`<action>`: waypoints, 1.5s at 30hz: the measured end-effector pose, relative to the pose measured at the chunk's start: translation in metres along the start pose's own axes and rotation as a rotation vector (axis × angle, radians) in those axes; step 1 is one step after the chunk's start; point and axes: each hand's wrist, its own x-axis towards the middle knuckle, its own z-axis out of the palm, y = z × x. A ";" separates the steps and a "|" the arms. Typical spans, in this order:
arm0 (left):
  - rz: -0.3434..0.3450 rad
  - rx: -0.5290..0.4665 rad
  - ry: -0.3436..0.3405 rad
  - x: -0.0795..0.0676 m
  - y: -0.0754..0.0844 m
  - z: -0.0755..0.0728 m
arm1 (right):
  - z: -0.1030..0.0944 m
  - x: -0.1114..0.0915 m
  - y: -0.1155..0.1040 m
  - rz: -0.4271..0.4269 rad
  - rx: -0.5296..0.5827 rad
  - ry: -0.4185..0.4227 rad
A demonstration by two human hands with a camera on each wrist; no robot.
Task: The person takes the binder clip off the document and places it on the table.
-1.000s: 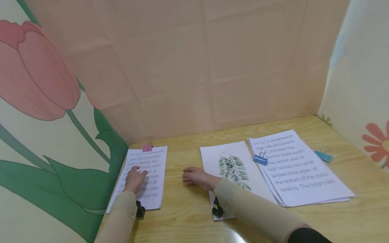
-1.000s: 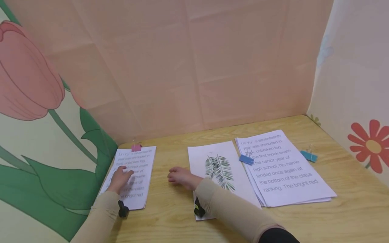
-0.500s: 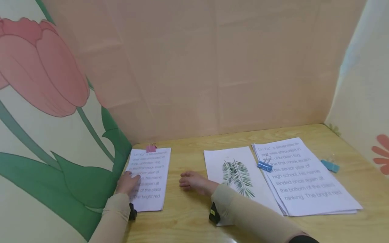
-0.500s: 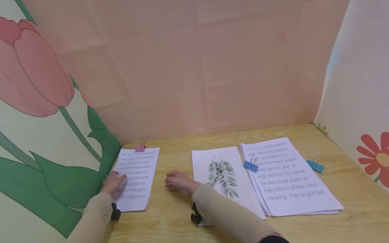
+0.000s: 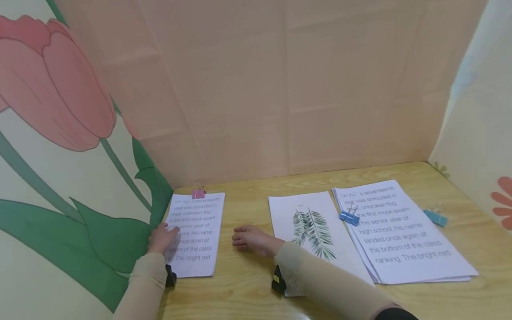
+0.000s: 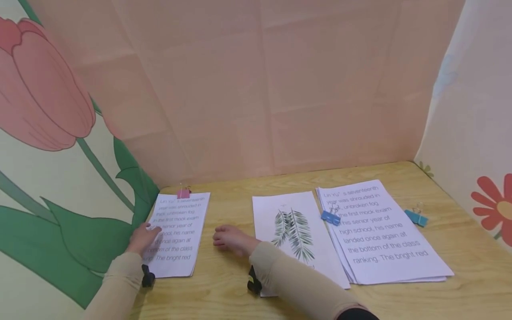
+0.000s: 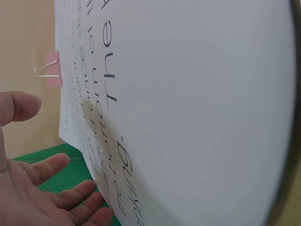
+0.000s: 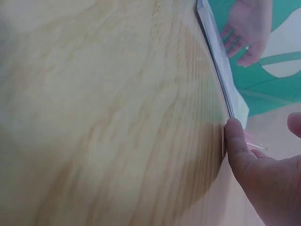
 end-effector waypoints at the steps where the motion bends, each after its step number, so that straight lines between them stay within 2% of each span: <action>1: 0.001 -0.006 0.002 0.001 0.000 0.000 | 0.001 0.000 0.000 -0.002 0.002 -0.002; 7: 0.010 -0.042 0.011 0.004 -0.001 0.000 | 0.008 0.002 0.000 -0.007 0.023 0.007; 13: 0.004 -0.086 -0.003 0.003 0.000 0.001 | 0.015 0.003 0.003 -0.009 0.118 -0.011; 22: 0.069 -0.090 0.007 0.000 0.005 0.000 | 0.019 0.004 -0.001 0.009 0.195 -0.037; 29: 0.041 -0.114 -0.001 0.002 0.005 0.000 | 0.021 0.003 -0.003 0.058 0.253 -0.015; 36: 0.045 -0.171 -0.007 0.000 0.002 0.003 | 0.021 0.001 0.000 0.115 0.245 0.026; 41: 0.067 -0.199 -0.002 -0.001 -0.002 0.003 | 0.022 -0.004 0.000 0.090 0.225 0.015; 45: 0.058 -0.191 -0.007 -0.001 0.000 0.002 | 0.022 -0.008 -0.001 0.078 0.216 0.012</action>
